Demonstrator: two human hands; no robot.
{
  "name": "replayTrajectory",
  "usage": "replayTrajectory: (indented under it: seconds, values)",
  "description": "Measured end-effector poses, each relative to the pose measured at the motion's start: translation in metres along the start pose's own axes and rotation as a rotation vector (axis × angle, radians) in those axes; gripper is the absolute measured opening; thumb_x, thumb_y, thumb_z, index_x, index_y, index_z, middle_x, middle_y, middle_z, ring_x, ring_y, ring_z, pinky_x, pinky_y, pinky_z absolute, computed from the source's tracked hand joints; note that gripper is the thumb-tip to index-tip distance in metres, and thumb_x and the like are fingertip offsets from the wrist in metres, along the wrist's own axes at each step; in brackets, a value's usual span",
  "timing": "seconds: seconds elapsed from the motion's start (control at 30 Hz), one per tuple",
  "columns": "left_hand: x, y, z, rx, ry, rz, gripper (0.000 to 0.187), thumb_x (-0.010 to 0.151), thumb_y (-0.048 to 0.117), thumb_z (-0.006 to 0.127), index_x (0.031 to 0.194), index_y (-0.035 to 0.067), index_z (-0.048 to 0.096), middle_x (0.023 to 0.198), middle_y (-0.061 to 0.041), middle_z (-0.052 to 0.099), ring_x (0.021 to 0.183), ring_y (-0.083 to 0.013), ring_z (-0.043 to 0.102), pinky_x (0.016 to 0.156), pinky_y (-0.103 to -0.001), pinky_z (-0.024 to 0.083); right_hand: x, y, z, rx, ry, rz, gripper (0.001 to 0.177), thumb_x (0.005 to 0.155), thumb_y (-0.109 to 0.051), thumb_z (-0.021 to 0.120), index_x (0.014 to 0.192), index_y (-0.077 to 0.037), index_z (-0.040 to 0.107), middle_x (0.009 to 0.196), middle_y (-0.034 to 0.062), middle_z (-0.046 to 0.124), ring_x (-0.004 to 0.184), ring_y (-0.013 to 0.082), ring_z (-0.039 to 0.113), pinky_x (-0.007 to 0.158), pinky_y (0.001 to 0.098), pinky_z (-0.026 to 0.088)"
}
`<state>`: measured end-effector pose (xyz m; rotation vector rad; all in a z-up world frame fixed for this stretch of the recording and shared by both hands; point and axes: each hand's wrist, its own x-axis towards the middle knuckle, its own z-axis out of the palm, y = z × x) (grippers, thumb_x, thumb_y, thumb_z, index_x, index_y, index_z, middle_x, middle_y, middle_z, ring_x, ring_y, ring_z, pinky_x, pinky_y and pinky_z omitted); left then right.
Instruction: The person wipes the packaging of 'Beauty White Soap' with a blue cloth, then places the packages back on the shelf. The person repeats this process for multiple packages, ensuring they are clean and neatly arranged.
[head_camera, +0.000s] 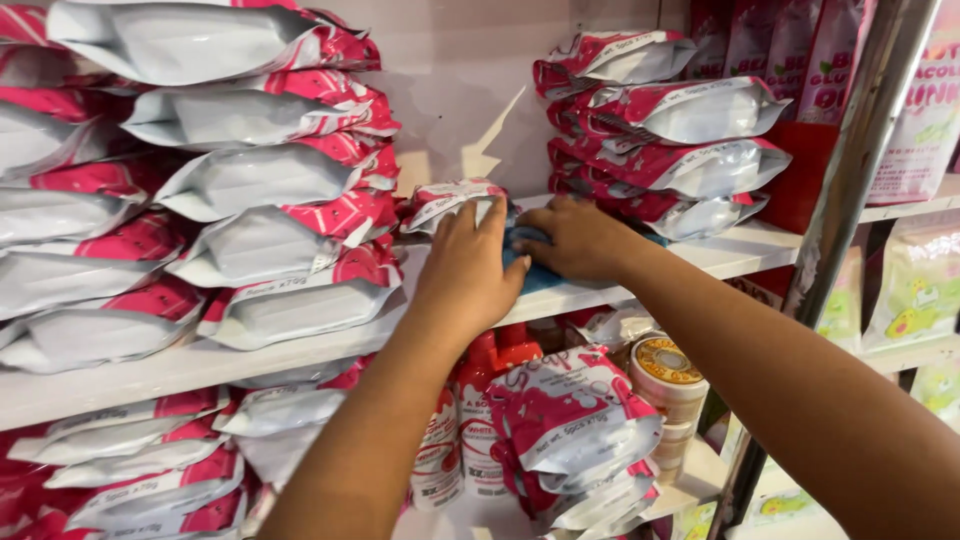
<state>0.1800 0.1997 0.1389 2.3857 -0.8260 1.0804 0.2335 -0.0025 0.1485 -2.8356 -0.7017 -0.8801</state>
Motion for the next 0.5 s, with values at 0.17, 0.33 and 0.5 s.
replayTrajectory:
  seconds: [0.17,0.33,0.5]
  values:
    - [-0.013,0.012,-0.01,0.087,-0.335,-0.252,0.064,0.094,0.048,0.063,0.143,0.008,0.052,0.141,-0.025,0.052,0.134,-0.0449,0.046,0.114,-0.058,0.032,0.018,0.003,-0.001,-0.069,-0.041,0.11,0.05,0.085,-0.041,0.068,0.13,-0.02,0.068,0.122,0.0217,0.066,0.117,0.0441,0.062,0.102,0.051,0.049]
    - [-0.017,0.005,0.001,0.016,-0.209,-0.283,0.069,0.086,0.045,0.071,0.141,0.008,0.052,0.148,-0.028,0.043,0.135,-0.045,0.042,0.114,-0.056,0.032,0.036,-0.029,-0.027,-0.067,0.031,0.357,0.071,0.066,-0.042,0.081,0.129,-0.014,0.064,0.121,0.0239,0.065,0.117,0.0461,0.061,0.094,0.0562,0.05]
    - [-0.015,0.001,-0.002,-0.191,-0.038,-0.431,0.073,0.081,0.027,0.075,0.145,0.007,0.047,0.156,-0.03,0.032,0.143,-0.0439,0.036,0.116,-0.049,0.035,0.064,-0.029,0.004,0.037,0.144,0.277,0.061,0.068,-0.033,0.081,0.125,-0.017,0.066,0.111,0.0206,0.069,0.104,0.042,0.066,0.084,0.051,0.054]
